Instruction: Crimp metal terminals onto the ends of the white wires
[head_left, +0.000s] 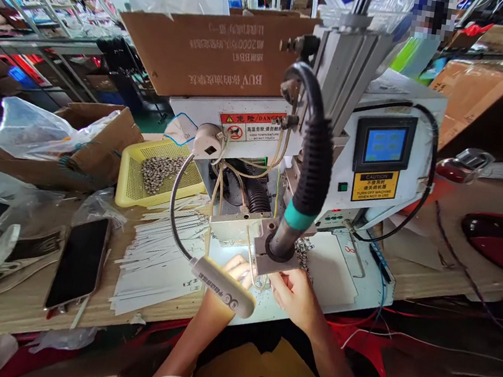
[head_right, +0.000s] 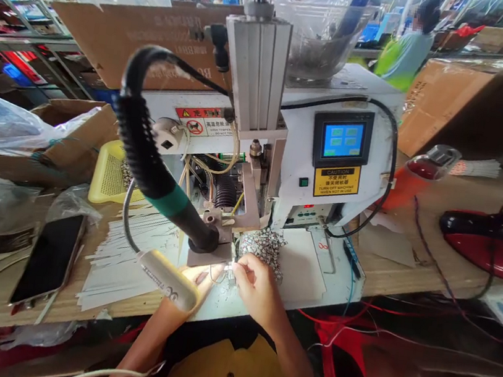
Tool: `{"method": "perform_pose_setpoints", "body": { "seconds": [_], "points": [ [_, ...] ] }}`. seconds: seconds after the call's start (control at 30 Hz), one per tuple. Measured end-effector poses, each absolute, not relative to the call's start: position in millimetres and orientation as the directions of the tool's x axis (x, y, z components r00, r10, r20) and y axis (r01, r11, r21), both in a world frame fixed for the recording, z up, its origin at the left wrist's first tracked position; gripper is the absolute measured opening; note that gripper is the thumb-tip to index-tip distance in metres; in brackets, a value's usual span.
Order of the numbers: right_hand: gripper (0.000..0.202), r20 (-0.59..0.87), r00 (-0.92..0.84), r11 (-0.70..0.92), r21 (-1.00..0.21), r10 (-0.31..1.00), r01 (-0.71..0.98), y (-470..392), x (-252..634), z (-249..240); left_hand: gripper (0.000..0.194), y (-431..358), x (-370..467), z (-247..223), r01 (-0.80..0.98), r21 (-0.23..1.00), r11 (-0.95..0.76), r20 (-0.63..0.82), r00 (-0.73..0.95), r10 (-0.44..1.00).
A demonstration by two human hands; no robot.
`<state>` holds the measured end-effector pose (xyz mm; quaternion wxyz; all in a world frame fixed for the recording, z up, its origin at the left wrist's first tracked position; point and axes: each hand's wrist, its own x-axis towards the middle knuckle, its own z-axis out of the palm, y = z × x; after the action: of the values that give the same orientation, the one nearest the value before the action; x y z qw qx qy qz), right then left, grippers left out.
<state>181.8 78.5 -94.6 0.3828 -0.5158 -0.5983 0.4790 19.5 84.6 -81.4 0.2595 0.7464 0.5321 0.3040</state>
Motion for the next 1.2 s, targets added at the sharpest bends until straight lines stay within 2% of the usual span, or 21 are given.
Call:
{"method": "perform_pose_setpoints", "body": {
  "seconds": [0.07, 0.13, 0.2, 0.27, 0.33, 0.47, 0.57, 0.73, 0.8, 0.93, 1.07, 1.13, 1.2],
  "points": [
    [0.025, 0.062, -0.163, 0.13, -0.888, 0.985, 0.442, 76, 190, -88, 0.031, 77, -1, -83, 0.691, 0.626, -0.362, 0.233, 0.277, 0.932],
    [0.024, 0.147, -0.109, 0.183, -0.766, 0.983, 0.616, 79, 205, -86, 0.028, 67, -31, -87, 0.776, 0.517, -0.362, 0.321, 0.216, 0.922],
    [0.023, 0.206, 0.025, 0.128, -0.693, 0.978, 0.71, 88, 224, -89, 0.025, 58, -63, -91, 0.874, 0.417, -0.248, 0.377, 0.082, 0.922],
    [0.022, 0.258, 0.144, 0.067, -0.662, 0.955, 0.747, 101, 241, -98, 0.024, 50, -88, -97, 0.918, 0.344, -0.195, 0.421, 0.034, 0.906],
    [0.019, 0.347, 0.17, 0.077, -0.596, 0.922, 0.799, 113, 252, -111, 0.024, 45, -103, -103, 0.924, 0.323, -0.207, 0.431, 0.051, 0.901],
    [0.013, 0.466, 0.098, 0.174, -0.507, 0.879, 0.844, 122, 253, -130, 0.023, 41, -107, -110, 0.896, 0.4, -0.191, 0.32, 0.059, 0.946],
    [0.013, 0.466, 0.136, 0.174, -0.562, 0.874, 0.808, 117, 249, -131, 0.023, 50, -101, -107, 0.911, 0.397, -0.114, 0.314, -0.018, 0.949],
    [0.016, 0.362, 0.209, 0.108, -0.687, 0.909, 0.719, 101, 250, -122, 0.019, 75, -91, -99, 0.981, 0.192, -0.021, 0.352, -0.049, 0.935],
    [0.018, 0.307, 0.217, 0.101, -0.76, 0.927, 0.642, 95, 252, -118, 0.019, 82, -91, -97, 0.986, 0.163, -0.037, 0.337, -0.021, 0.941],
    [0.021, 0.1, 0.153, 0.028, -0.909, 0.983, 0.417, 84, 250, -107, 0.02, 87, -103, -94, 0.974, 0.203, -0.097, 0.368, 0.015, 0.93],
    [0.021, -0.021, 0.008, -0.022, -0.961, 1.0, 0.274, 76, 233, -93, 0.018, 86, -108, -85, 0.945, 0.297, -0.136, 0.502, -0.034, 0.864],
    [0.021, -0.082, -0.067, -0.066, -0.976, 0.994, 0.208, 76, 221, -88, 0.02, 85, -98, -78, 0.931, 0.302, -0.203, 0.53, 0.013, 0.848],
    [0.021, -0.112, -0.135, -0.091, -0.984, 0.985, 0.153, 78, 210, -87, 0.025, 86, -78, -75, 0.892, 0.333, -0.305, 0.495, 0.11, 0.862]
  ]
}}
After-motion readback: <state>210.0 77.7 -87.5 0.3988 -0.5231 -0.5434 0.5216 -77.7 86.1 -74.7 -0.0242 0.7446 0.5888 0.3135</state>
